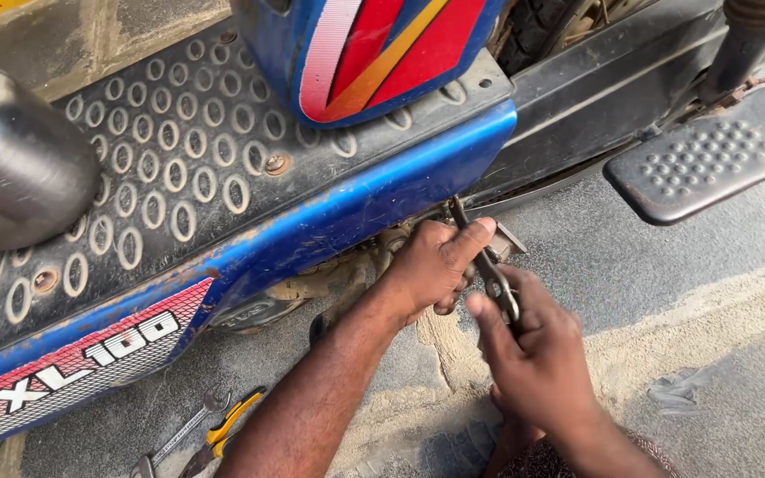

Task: The person sits on the ground beside a blue TVS XL100 moped and uses wrenches to loosen and tighten bolts around the footboard and footrest area. They set a steel pot on the floorboard, work a bolt near the side stand, then reposition to the rear footrest and continue turning a fastener with a spanner by hand.

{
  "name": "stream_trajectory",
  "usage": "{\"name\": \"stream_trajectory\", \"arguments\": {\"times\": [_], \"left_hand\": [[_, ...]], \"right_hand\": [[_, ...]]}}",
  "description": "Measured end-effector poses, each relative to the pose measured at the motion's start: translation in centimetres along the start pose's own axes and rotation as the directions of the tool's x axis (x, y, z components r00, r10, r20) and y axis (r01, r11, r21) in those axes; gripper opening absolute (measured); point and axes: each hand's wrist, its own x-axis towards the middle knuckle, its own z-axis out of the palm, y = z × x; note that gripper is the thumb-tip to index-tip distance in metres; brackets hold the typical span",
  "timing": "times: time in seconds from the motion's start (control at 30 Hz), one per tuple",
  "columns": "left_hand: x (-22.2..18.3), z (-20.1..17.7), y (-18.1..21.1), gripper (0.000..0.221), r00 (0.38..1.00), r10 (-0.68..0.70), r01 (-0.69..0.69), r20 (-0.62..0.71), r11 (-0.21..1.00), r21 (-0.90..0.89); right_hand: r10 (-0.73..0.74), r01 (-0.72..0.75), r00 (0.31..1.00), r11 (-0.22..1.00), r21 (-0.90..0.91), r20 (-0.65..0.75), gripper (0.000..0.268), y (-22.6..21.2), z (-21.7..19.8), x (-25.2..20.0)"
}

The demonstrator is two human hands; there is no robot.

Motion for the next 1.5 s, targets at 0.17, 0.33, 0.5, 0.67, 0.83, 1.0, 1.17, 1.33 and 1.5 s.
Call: {"name": "stream_trajectory", "arguments": {"times": [0.17, 0.33, 0.5, 0.67, 0.83, 1.0, 1.17, 1.33, 1.5], "left_hand": [[0.0, -0.2, -0.2, 0.05, 1.0, -0.028, 0.027, 0.009, 0.999, 0.028], [-0.5, -0.3, -0.1, 0.054, 0.999, 0.029, -0.029, 0.012, 1.0, 0.007], [-0.1, -0.7, -0.4, 0.057, 0.999, 0.02, -0.019, 0.045, 1.0, -0.023], [-0.2, -1.0, -0.5, 0.055, 0.999, -0.004, 0.004, 0.042, 1.0, -0.001], [0.2, -1.4, -1.2, 0.06, 1.0, -0.01, 0.009, 0.015, 0.996, 0.094], [-0.5, -0.8, -0.6, 0.063, 0.999, 0.042, -0.036, -0.025, 0.978, 0.204], [0.4, -0.7, -1.1, 0.057, 0.985, 0.166, -0.144, -0.046, 0.939, 0.312], [0.4, -0.6, -1.2, 0.052, 0.985, 0.167, -0.151, -0.032, 0.944, 0.294], [0.2, -0.3, -0.9, 0.053, 0.991, 0.13, -0.115, -0.041, 0.961, 0.25]], "right_hand": [[-0.071, -0.654, 0.7, 0.336, 0.678, 0.71, 0.091, 2.6, 0.3, -1.3], [-0.303, -0.63, 0.777, -0.361, 0.688, 0.553, 0.058, 0.9, 2.0, -1.3], [-0.31, -0.664, 0.747, -0.397, 0.634, 0.588, 0.046, 2.0, 1.2, -0.3], [-0.237, -0.677, 0.735, -0.213, 0.704, 0.635, 0.04, 3.2, 0.5, 0.2], [0.242, -0.271, 0.945, 0.956, 0.114, 0.219, 0.028, 1.5, 0.6, 0.3], [-0.093, 0.107, 0.994, 0.881, -0.46, 0.053, 0.024, 2.7, 0.5, 0.4], [-0.047, 0.086, 0.993, 0.904, -0.419, 0.104, 0.027, 3.2, 1.0, 0.1], [0.44, -0.641, 0.767, 0.555, 0.53, 0.467, 0.046, 0.7, 0.3, 1.5], [0.172, -0.72, 0.672, -0.072, 0.69, 0.72, 0.055, 4.3, 1.7, 0.8]]}}
